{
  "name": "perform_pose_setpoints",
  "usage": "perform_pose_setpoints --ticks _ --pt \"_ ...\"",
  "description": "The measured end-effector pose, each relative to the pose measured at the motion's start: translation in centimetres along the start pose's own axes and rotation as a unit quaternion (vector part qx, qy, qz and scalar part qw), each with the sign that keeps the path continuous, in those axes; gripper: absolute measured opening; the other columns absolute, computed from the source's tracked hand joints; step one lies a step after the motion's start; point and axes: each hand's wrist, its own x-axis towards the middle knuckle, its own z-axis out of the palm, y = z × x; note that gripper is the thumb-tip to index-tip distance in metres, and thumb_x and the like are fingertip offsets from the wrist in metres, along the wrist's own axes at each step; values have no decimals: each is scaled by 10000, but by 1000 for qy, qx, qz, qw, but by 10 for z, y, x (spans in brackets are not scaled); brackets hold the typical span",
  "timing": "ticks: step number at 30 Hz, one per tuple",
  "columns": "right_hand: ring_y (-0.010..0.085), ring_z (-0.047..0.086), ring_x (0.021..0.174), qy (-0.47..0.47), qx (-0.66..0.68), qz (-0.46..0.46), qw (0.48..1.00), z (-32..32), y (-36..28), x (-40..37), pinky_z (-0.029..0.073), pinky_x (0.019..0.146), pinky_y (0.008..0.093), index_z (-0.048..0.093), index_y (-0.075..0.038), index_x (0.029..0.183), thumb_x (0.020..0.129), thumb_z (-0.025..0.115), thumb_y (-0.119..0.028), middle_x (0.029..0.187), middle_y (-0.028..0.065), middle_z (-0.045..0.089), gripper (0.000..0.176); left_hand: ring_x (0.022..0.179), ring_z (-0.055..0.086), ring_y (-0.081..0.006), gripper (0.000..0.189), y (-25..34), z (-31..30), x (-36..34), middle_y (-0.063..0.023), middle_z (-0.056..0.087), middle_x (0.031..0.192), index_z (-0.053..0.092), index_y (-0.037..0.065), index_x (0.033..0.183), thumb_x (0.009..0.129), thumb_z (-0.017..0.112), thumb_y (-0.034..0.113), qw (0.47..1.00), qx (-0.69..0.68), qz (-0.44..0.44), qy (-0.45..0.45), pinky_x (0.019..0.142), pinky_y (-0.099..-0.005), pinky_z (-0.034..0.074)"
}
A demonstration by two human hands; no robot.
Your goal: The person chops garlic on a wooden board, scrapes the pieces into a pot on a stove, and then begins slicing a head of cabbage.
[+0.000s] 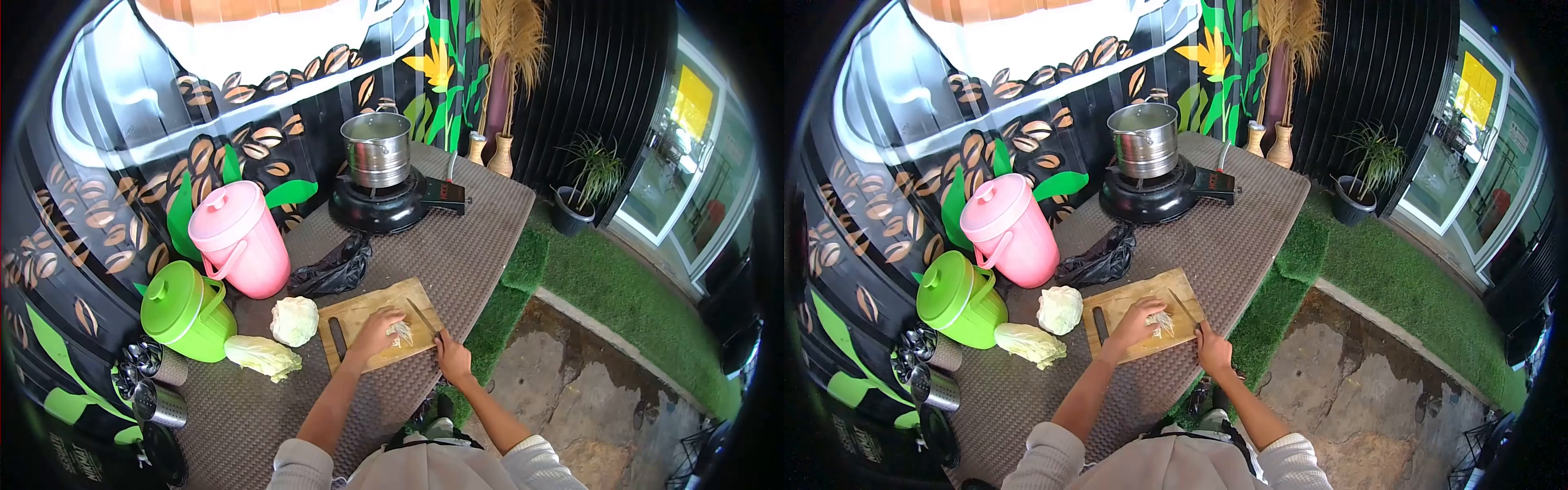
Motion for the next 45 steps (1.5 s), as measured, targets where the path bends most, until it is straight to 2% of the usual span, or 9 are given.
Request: perform_pose_setpoints --ticks 4,8,14,16,19,29,32,41,45 --pt "451 613 667 12 9 39 999 0 0 -11 484 573 538 475 -107 1147 969 434 -313 721 242 627 276 1074 563 -320 310 -17 4 13 -145 648 1081 679 3 1014 713 705 72 989 24 25 -146 916 -396 445" --pt "466 607 672 -1 30 55 998 -2 3 -15 479 587 552 470 -114 1187 966 436 -324 734 260 625 307 1016 585 -313 251 -21 7 18 -147 652 1017 691 -1 947 712 707 86 985 18 1 -173 864 -388 466" --pt "470 604 678 25 51 56 997 -3 6 -18 469 573 568 472 -100 1129 963 446 -311 755 263 626 270 915 594 -294 143 -3 11 9 -126 654 911 704 14 862 754 693 107 994 34 -56 -87 791 -393 480" --pt "476 603 684 11 48 65 997 -1 7 -20 473 577 570 460 -88 1089 959 454 -290 749 266 624 240 901 591 -298 139 2 20 7 -127 656 903 707 19 865 774 690 122 990 28 -136 -21 787 -395 479" --pt "486 603 685 3 51 80 995 5 3 -22 482 594 571 439 -61 1088 956 456 -264 736 283 619 243 911 590 -305 152 7 31 5 -131 657 910 712 21 873 774 698 136 986 83 -137 41 791 -396 479" --pt "437 643 715 -53 3 52 997 13 -23 -23 522 622 510 355 56 1199 934 442 -163 749 264 638 355 968 579 -336 293 2 25 0 -165 651 977 682 -9 1004 765 715 157 994 44 -96 27 848 -413 468" --pt "462 619 665 -57 -9 33 998 25 -21 -20 499 609 544 367 53 1142 941 436 -177 699 285 617 313 974 578 -337 286 6 22 3 -172 646 989 686 -8 995 755 723 142 992 54 -109 -8 855 -413 465" --pt "453 629 700 -53 22 45 997 5 -22 -10 498 620 542 379 47 1170 953 422 -201 710 282 618 333 945 578 -346 217 -6 34 1 -185 638 937 712 0 927 734 724 100 990 27 -130 37 826 -410 462" --pt "419 657 776 -99 -32 55 993 7 -27 -9 529 680 495 336 7 1212 894 470 -115 821 278 646 366 903 582 -330 156 -6 42 1 -164 641 877 722 11 868 731 716 88 985 7 -146 89 785 -412 455"
